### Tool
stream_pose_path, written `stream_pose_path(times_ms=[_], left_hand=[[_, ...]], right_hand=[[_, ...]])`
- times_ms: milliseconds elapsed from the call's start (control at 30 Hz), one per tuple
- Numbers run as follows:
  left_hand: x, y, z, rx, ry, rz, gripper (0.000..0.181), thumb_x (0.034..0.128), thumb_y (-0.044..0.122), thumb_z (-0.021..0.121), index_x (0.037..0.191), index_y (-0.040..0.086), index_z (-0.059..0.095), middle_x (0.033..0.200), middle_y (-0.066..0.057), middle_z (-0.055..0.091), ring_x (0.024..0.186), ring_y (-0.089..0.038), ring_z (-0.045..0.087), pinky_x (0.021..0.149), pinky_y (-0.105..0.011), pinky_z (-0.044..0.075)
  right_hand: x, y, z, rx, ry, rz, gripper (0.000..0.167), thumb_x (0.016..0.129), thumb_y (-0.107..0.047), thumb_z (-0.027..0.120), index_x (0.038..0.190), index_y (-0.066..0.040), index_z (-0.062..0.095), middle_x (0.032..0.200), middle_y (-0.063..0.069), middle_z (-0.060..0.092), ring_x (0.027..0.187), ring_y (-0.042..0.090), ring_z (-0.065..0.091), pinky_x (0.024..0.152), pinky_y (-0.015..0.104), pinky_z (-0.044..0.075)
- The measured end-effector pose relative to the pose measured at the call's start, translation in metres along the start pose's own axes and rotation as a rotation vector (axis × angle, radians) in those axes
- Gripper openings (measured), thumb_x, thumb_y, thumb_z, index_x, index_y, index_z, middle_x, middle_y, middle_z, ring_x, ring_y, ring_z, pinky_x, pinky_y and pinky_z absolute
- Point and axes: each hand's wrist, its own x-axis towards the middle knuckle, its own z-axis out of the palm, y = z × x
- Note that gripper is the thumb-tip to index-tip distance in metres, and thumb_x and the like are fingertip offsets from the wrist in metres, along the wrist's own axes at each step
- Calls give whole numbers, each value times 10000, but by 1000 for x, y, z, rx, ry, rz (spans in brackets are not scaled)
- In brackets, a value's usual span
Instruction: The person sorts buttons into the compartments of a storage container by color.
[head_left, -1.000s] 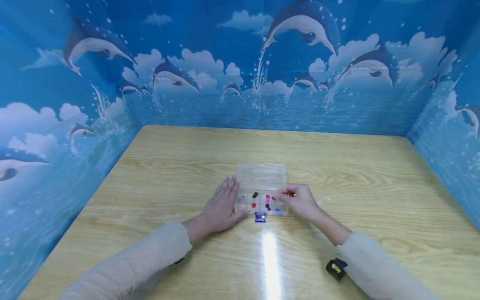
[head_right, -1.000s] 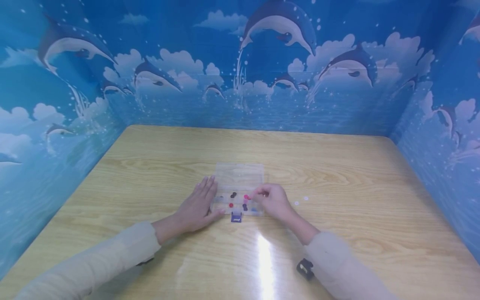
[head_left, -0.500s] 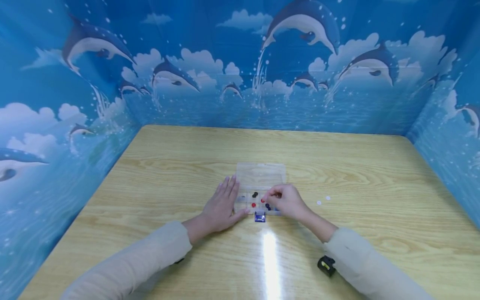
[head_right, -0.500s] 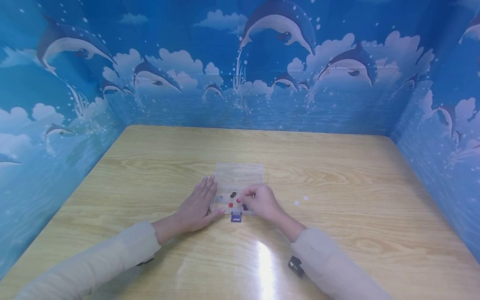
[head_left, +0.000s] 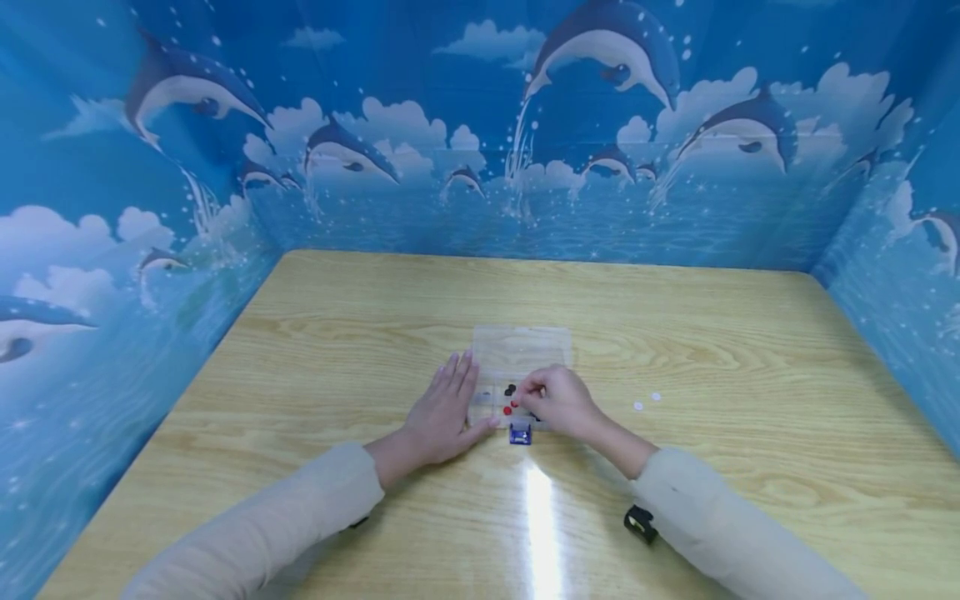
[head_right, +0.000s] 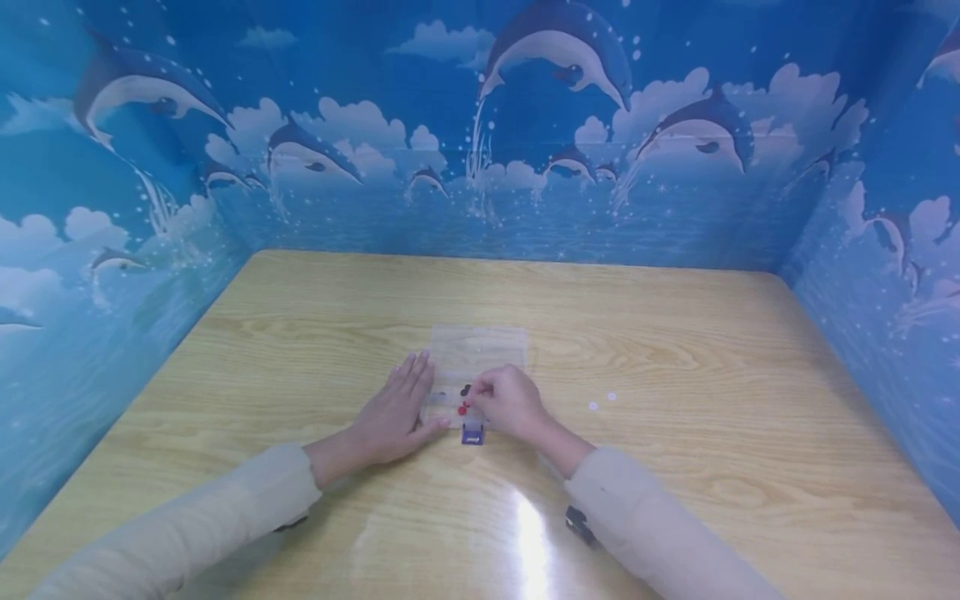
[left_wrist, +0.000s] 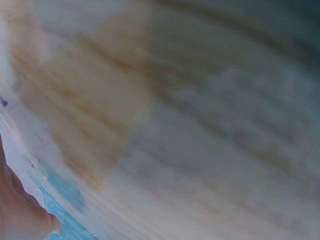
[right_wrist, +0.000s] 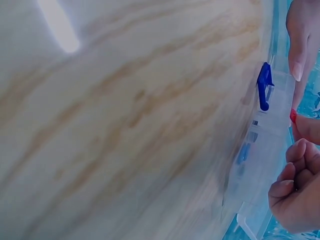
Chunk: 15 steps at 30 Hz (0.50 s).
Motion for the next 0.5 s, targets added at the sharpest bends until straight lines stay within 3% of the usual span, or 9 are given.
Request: stream_pose_path(times_ms=[167, 367, 500], left_hand=[[0, 0, 0, 5, -3, 2, 863, 928, 584, 348, 1462, -49, 105, 1542, -201, 16, 1435, -357, 59, 1171, -451, 120], [0, 0, 0, -1, -5, -2, 859, 930, 577, 351, 1462, -51, 106, 1541, -202, 15, 1435, -357, 53, 1171, -456, 118], [0, 0, 0, -6, -4, -3, 860, 929, 574, 359, 1461, -53, 108, 1541, -204, 21, 1435, -356, 53, 1171, -458, 120]], right_hand=[[2, -1, 2, -40, -41, -49, 98, 809, -62, 646, 754, -98, 719, 661, -18, 662, 478, 53, 443, 447, 160, 375], [2, -6, 3, -160, -31, -87, 99, 790, -98, 686, 707, -146, 713, 639, -60, 645, 600, 65, 453, 597, 202, 387], [2, -9, 3, -201, -27, -79, 74, 783, -126, 707, 717, -156, 722, 659, -62, 652, 648, 86, 427, 620, 219, 353]])
